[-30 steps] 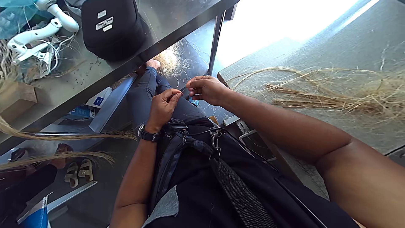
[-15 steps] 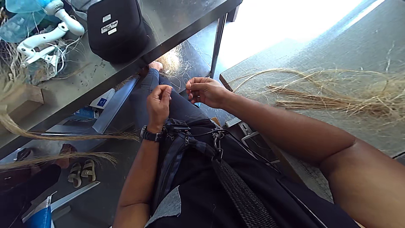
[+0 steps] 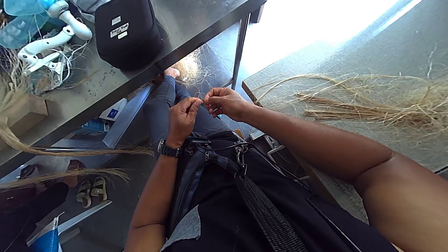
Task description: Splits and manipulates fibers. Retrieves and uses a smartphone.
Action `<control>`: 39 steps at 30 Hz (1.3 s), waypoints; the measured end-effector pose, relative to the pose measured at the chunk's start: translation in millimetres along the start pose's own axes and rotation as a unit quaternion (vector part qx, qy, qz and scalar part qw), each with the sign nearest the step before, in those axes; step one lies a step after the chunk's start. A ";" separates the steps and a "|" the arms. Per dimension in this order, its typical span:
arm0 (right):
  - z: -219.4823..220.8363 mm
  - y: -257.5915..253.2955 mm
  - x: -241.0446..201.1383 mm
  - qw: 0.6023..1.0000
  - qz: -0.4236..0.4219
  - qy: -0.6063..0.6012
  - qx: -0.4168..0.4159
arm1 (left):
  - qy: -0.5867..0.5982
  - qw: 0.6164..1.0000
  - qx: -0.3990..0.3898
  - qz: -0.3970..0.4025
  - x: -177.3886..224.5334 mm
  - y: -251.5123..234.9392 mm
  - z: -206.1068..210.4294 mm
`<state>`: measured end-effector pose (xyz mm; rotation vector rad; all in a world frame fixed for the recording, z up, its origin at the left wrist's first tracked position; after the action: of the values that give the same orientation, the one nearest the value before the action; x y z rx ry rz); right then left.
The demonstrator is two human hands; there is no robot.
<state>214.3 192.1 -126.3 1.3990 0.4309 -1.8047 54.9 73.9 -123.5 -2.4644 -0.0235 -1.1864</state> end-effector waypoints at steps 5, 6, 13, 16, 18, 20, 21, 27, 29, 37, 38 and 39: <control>1.0 1.1 -0.6 0.993 -0.057 0.097 -0.032 | 0.019 0.999 -0.012 -0.040 0.2 0.9 -0.8; 1.2 1.2 -0.3 0.991 -0.070 0.107 -0.044 | 0.027 0.998 -0.012 -0.055 -0.7 1.2 -1.1; 2.7 0.9 1.5 0.984 -0.093 0.133 -0.073 | 0.068 0.993 -0.017 -0.098 -4.7 3.0 -1.7; 1.7 0.4 0.4 0.993 -0.068 0.083 -0.056 | 0.054 0.995 -0.018 -0.081 -2.3 1.8 -0.9; 0.5 -0.4 0.2 0.998 -0.042 0.036 -0.043 | 0.039 0.997 -0.024 -0.066 0.1 1.2 -0.6; -0.4 -0.4 -1.1 0.999 -0.022 0.004 -0.037 | 0.024 0.998 -0.029 -0.059 2.0 0.4 -0.4; -0.5 -0.1 -2.0 0.999 -0.017 -0.005 -0.036 | 0.017 0.998 -0.031 -0.058 3.0 0.2 -0.6; 0.0 0.0 -1.4 0.999 -0.010 -0.015 -0.031 | -0.012 0.999 -0.025 -0.032 3.5 0.6 0.1; 0.3 -0.1 -1.8 0.999 -0.013 -0.012 -0.029 | -0.015 0.999 -0.023 -0.027 3.6 0.5 0.3; -13.2 -6.2 -11.0 0.996 -0.012 -0.079 0.035 | 0.006 0.997 -0.054 -0.059 3.1 1.4 -0.9; -14.4 -6.9 -11.7 0.995 -0.014 -0.086 0.040 | -0.002 0.996 -0.068 -0.051 3.8 1.0 -1.1; -15.5 -7.6 -11.9 0.995 -0.015 -0.091 0.042 | -0.012 0.995 -0.088 -0.044 4.5 0.4 -2.0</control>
<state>219.6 212.0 -121.9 1.2751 0.2845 -1.9742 56.4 72.0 -119.2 -2.6558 -0.0365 -1.2453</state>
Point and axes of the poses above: each hand's wrist, its own y-axis away from the middle knuckle, its own z-axis out of the palm, x = y × z, the point moved 2 cm from there along -y, towards the middle knuckle, and after that the axes turned 5 degrees about -z, right-handed, at the moved point
